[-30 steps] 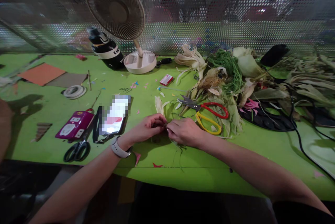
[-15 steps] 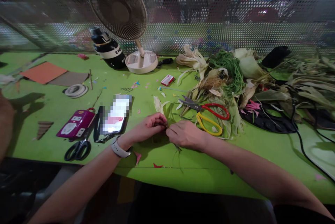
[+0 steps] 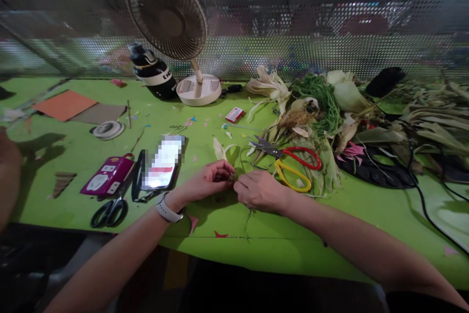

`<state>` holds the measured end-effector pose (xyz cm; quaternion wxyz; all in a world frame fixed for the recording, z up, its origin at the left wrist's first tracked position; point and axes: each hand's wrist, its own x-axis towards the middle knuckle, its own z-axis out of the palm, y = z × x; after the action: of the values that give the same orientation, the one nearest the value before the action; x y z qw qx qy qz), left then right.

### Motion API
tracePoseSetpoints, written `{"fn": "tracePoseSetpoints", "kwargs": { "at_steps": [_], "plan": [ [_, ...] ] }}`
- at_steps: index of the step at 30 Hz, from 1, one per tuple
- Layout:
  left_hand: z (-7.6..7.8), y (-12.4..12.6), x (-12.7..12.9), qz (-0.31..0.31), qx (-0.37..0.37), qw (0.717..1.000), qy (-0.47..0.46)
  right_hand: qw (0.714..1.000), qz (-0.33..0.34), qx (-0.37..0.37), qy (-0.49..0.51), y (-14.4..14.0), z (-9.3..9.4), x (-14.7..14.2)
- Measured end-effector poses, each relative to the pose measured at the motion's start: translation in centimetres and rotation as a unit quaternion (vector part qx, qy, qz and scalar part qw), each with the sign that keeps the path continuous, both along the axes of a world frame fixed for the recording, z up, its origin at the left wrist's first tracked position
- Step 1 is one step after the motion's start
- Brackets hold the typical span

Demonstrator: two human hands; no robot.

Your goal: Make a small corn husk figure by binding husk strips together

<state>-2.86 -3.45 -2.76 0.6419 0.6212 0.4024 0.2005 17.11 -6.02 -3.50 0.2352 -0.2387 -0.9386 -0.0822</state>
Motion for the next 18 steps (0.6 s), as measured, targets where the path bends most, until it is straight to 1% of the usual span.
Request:
{"fn": "tracePoseSetpoints", "kwargs": {
  "at_steps": [2, 4, 7, 9, 12, 15, 18],
  "plan": [
    [-0.12, 0.03, -0.08, -0.008, 0.002, 1.0, -0.006, 1.0, 0.002, -0.004, -0.003, -0.01, -0.08, -0.03],
    [-0.26, 0.09, -0.18, -0.017, 0.01, 1.0, -0.016, 1.0, -0.013, -0.02, -0.003, -0.06, -0.14, -0.06],
    [-0.32, 0.15, -0.31, -0.029, 0.018, 0.999, -0.03, 0.995, -0.065, -0.081, -0.001, -0.16, -0.11, -0.12],
    [-0.21, 0.18, -0.33, -0.041, 0.008, 0.999, -0.035, 0.987, -0.097, -0.129, 0.001, -0.15, -0.05, -0.14],
    [0.02, 0.26, -0.28, -0.048, 0.006, 0.998, -0.032, 0.979, -0.105, -0.174, -0.003, 0.03, -0.1, -0.2],
    [0.24, 0.36, -0.28, -0.045, 0.038, 0.998, -0.002, 0.974, -0.092, -0.207, -0.015, 0.21, -0.27, -0.33],
    [0.56, 0.16, -0.27, -0.031, 0.095, 0.994, 0.047, 0.964, -0.109, -0.24, -0.026, 0.2, -0.29, -0.6]
  ]
}}
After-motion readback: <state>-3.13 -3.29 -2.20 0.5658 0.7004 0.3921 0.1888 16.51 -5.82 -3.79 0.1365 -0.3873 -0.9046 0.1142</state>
